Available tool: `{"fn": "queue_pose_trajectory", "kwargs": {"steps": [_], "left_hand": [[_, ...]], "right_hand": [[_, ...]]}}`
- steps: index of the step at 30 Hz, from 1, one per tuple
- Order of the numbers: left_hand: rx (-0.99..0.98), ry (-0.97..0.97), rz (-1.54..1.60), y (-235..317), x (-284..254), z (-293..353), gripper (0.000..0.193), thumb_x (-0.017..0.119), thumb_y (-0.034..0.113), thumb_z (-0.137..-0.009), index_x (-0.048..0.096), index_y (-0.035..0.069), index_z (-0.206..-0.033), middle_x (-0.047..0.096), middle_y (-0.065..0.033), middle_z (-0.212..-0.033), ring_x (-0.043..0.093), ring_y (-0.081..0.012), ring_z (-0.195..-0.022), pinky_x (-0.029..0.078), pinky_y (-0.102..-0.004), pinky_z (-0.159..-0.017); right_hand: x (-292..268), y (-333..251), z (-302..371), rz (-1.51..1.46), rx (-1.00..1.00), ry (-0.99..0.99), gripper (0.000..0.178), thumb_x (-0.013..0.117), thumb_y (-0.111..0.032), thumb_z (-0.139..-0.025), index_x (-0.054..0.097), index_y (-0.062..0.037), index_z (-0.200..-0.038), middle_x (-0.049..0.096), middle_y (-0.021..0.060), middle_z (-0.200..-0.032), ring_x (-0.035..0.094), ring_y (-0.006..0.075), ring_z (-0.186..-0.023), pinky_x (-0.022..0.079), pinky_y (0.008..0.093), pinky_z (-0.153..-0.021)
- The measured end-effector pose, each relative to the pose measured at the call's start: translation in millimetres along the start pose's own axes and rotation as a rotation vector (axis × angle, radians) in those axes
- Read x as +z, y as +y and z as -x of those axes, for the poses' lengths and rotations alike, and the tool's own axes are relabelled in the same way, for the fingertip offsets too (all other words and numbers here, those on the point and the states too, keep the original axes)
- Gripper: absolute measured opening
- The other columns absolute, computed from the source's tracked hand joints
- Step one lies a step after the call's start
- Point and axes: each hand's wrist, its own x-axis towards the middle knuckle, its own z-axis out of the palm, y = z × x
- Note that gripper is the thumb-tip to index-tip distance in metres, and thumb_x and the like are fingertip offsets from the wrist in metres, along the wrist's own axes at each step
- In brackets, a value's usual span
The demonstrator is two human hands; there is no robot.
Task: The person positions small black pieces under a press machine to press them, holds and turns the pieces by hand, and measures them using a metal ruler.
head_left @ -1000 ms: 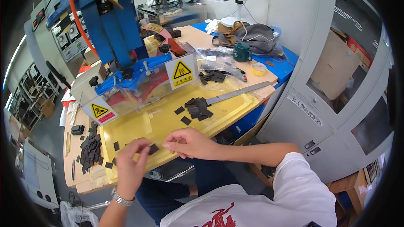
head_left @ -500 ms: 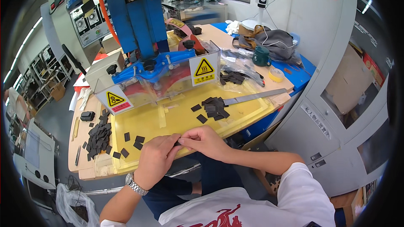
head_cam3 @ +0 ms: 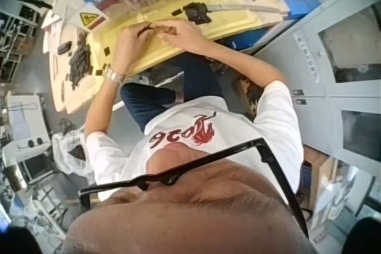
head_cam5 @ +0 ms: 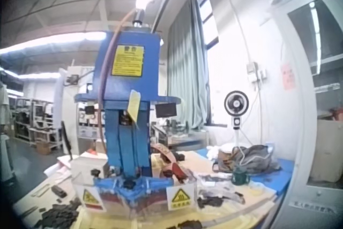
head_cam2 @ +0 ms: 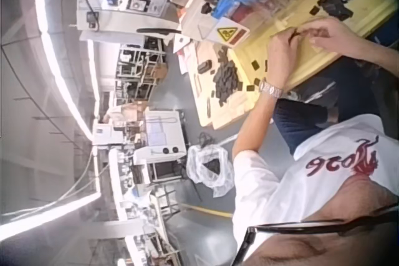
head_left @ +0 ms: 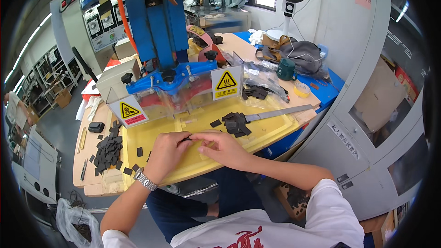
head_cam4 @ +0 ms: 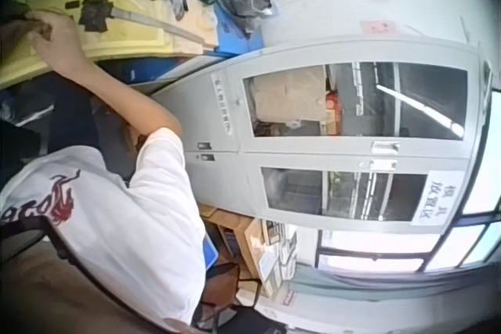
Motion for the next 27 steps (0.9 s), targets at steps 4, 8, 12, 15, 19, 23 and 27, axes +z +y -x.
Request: {"fn": "queue_pose_trajectory", "kwargs": {"steps": [4,8,12,15,19,23,27], "left_hand": [[-0.007,0.004,0.035,-4.1,-1.1,-8.4,0.022,0.078,0.007,-0.093,0.078,-0.005,-0.112,0.078,-0.0229,-0.093,0.077,-0.0361,-0.079,0.059,-0.0407,-0.073],[-0.076,0.042,0.079,-20.8,0.6,-7.1,0.031,0.078,0.010,-0.093,0.075,-0.004,-0.121,0.076,-0.0256,-0.097,0.073,-0.0435,-0.087,0.058,-0.0461,-0.079],[0.068,0.103,-0.215,-37.4,-12.7,4.1,0.047,0.078,0.007,-0.090,0.066,-0.003,-0.135,0.072,-0.0257,-0.123,0.070,-0.0442,-0.109,0.057,-0.0499,-0.095],[0.086,0.055,-0.286,-48.2,-25.5,12.8,0.048,0.079,0.004,-0.087,0.065,0.000,-0.133,0.065,-0.0252,-0.136,0.064,-0.0458,-0.120,0.054,-0.0524,-0.102],[0.089,0.044,-0.309,-57.3,-33.5,20.0,0.048,0.080,0.002,-0.086,0.065,0.000,-0.132,0.064,-0.0252,-0.136,0.063,-0.0463,-0.123,0.054,-0.0520,-0.103],[0.124,0.018,-0.354,-61.6,-31.7,21.2,0.047,0.079,0.004,-0.088,0.065,0.000,-0.132,0.064,-0.0250,-0.137,0.061,-0.0456,-0.128,0.052,-0.0513,-0.108],[0.156,-0.005,-0.375,-69.3,-17.5,12.5,0.045,0.075,0.005,-0.091,0.065,-0.001,-0.134,0.063,-0.0250,-0.139,0.059,-0.0448,-0.132,0.050,-0.0511,-0.113]], "right_hand": [[5.1,4.4,-10.9,0.023,-0.006,0.040,0.043,0.068,-0.001,-0.099,0.067,0.0059,-0.141,0.069,0.0154,-0.128,0.070,0.0186,-0.100,0.059,0.0330,-0.087],[14.1,16.3,-27.9,0.050,-0.042,0.055,0.042,0.067,-0.001,-0.102,0.067,0.0049,-0.144,0.067,0.0106,-0.133,0.067,0.0125,-0.103,0.057,0.0269,-0.083],[11.1,37.8,-52.3,0.179,-0.058,0.165,0.045,0.070,-0.003,-0.098,0.066,0.0075,-0.142,0.068,0.0133,-0.128,0.070,0.0153,-0.103,0.058,0.0314,-0.083],[8.8,49.5,-72.2,0.271,-0.011,0.189,0.050,0.073,-0.007,-0.095,0.066,0.0077,-0.142,0.070,0.0152,-0.121,0.072,0.0175,-0.099,0.058,0.0341,-0.083],[8.5,51.9,-87.1,0.342,0.106,0.135,0.056,0.077,-0.014,-0.092,0.065,0.0076,-0.143,0.072,0.0147,-0.102,0.073,0.0205,-0.090,0.057,0.0351,-0.081],[7.2,55.3,-92.2,0.396,0.125,0.114,0.060,0.077,-0.016,-0.091,0.064,0.0075,-0.145,0.072,0.0142,-0.092,0.073,0.0230,-0.087,0.057,0.0362,-0.081],[11.3,49.3,-92.3,0.514,0.117,0.092,0.062,0.078,-0.016,-0.089,0.064,0.0082,-0.145,0.072,0.0167,-0.101,0.073,0.0239,-0.088,0.058,0.0377,-0.082]]}}
